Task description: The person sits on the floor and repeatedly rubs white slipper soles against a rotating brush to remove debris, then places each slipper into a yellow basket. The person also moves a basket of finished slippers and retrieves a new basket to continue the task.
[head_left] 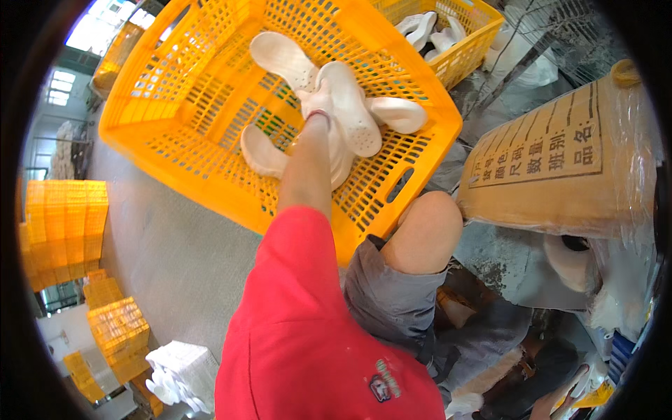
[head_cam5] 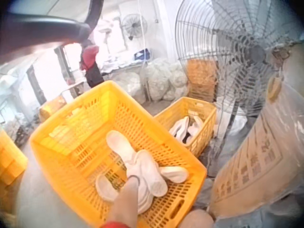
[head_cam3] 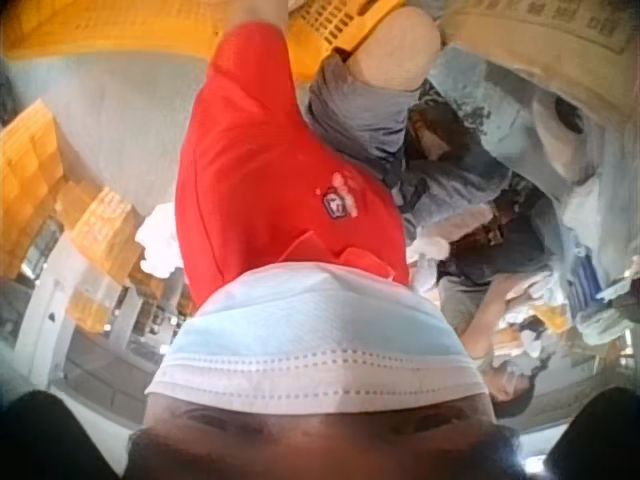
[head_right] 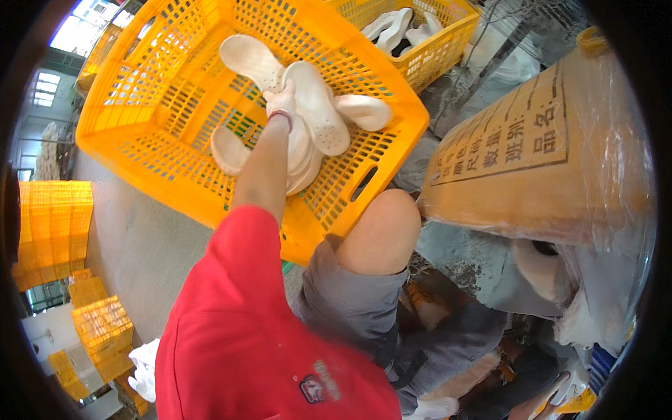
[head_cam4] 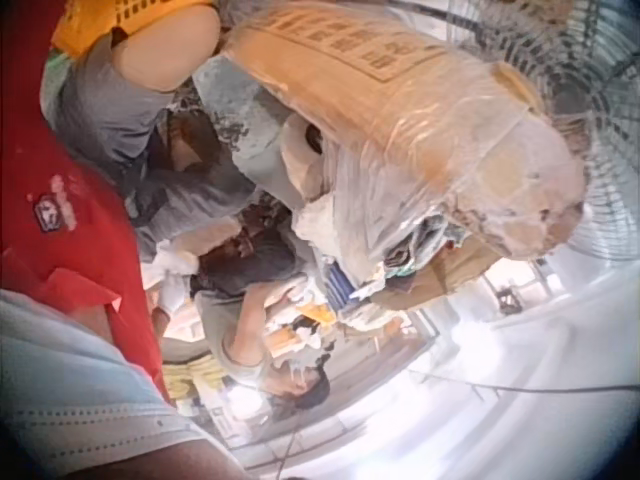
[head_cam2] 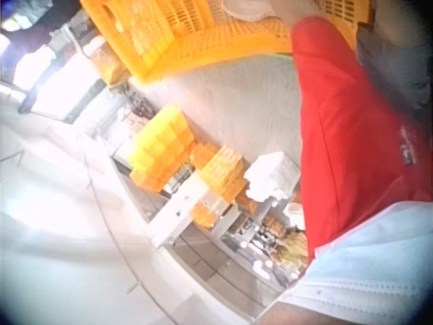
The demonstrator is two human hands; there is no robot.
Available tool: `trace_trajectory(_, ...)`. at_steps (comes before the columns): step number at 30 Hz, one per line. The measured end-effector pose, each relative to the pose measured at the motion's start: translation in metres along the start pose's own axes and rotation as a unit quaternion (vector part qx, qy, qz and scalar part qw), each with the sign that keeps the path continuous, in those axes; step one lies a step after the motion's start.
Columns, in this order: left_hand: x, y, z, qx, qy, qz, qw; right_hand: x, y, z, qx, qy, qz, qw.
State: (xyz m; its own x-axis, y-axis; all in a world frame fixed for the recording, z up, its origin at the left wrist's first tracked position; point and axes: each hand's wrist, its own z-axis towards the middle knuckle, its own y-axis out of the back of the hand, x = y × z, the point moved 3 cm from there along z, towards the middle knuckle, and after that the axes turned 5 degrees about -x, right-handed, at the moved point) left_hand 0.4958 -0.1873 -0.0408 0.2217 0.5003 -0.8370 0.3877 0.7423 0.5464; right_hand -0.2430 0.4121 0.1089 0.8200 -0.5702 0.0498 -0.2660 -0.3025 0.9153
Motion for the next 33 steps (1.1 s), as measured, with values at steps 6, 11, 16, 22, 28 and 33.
trace_trajectory(6,0.010,-0.036,0.091,0.002,-0.227,0.109,0.968,0.082,0.034,0.008,-0.104,0.028,0.066,0.992)
trace_trajectory(11,-0.139,0.129,-0.102,0.317,-0.392,0.150,0.851,0.264,0.066,0.052,-0.134,0.230,0.249,0.931)
trace_trajectory(16,-0.176,0.191,-0.359,0.705,-0.475,0.023,0.526,0.325,0.069,0.063,0.026,0.177,0.432,0.884)
trace_trajectory(22,-0.108,0.102,-0.467,0.619,-0.252,-0.115,0.735,0.253,0.086,0.013,-0.107,-0.005,0.511,0.853)
trace_trajectory(28,-0.107,0.038,-0.606,0.697,0.334,-0.287,0.566,0.229,0.084,-0.015,-0.293,-0.073,0.478,0.825)
trace_trajectory(33,-0.122,-0.048,-0.620,0.691,-0.242,-0.170,0.660,0.236,0.103,0.053,-0.348,0.011,0.475,0.808)
